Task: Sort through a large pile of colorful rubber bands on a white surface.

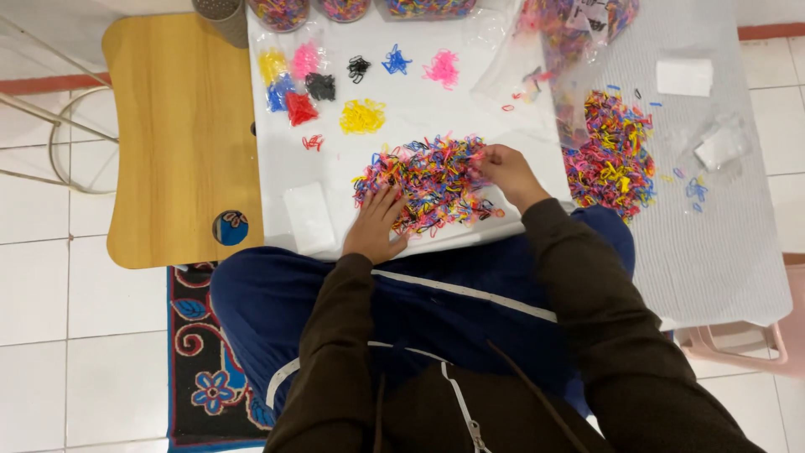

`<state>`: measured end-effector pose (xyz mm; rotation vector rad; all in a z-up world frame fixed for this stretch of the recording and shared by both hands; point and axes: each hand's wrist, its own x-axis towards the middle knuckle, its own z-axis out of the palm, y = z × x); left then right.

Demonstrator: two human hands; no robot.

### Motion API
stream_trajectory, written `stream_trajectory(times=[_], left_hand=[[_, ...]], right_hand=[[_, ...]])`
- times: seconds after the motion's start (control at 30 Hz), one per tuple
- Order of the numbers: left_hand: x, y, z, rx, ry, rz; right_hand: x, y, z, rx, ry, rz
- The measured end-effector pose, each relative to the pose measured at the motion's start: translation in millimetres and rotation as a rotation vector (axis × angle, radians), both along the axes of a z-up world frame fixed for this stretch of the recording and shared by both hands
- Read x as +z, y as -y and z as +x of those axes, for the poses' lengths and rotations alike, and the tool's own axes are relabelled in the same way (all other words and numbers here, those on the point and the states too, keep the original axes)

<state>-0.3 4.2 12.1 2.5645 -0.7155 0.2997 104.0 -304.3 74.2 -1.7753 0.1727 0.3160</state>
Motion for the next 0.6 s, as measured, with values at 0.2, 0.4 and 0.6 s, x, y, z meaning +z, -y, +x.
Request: stream_trajectory(times=[0.2, 0.4, 0.6], left_hand=[[12, 1, -2, 0.006, -0.022, -0.03], [20, 4, -2, 0.076, 0.042, -0.189], [9, 63, 34, 0.192, -0.065, -0.692]], right_hand=[[-3, 4, 10, -0.061, -0.35, 0.539], [0, -9, 17, -0.072, -0.422, 0.7], [15, -23, 12, -0.032, -0.305, 0.618]])
